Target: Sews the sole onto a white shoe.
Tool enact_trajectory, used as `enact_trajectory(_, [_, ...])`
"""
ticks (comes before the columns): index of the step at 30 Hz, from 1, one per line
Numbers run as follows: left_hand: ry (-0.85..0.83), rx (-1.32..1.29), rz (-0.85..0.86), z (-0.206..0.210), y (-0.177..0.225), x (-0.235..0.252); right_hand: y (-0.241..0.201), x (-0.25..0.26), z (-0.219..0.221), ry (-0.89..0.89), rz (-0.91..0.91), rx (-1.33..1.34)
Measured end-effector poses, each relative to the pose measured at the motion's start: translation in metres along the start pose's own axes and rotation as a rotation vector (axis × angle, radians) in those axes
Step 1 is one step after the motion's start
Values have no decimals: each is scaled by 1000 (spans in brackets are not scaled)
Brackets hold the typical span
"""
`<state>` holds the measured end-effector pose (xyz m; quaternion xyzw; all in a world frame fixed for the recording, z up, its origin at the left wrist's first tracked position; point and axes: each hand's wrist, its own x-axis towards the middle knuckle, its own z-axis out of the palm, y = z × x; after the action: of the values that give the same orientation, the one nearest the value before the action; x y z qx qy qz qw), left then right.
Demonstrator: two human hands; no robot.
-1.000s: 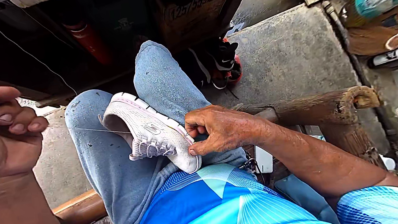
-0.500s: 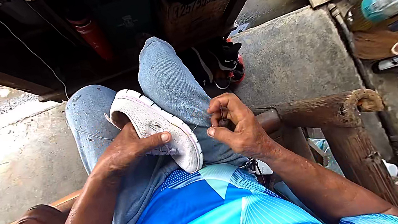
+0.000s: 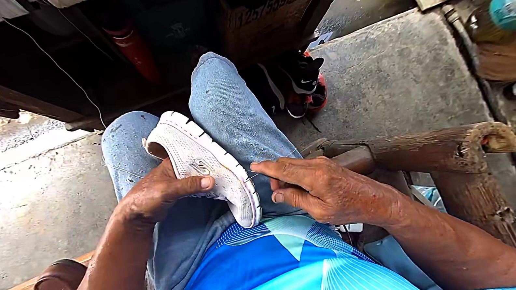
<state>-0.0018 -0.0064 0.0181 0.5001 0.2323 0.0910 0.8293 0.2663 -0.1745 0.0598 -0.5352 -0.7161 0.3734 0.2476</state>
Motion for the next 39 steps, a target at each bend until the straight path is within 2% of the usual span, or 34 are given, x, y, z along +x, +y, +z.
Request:
enact_trajectory(6, [-9,-12,-26,1,-1,2,4,7,4,48,-68,11])
enact_trajectory(21, [-25,-5,-32,-1,-5,2,0,12,-4,28,-79,-85])
enact_trajectory(32, [-104,-19,-101,5,5,9,-15,41,-44,-240,-71,-399])
enact_trajectory(39, [-132,-95,-128,8,2,10,-14,53,-40,-310,-114,-493])
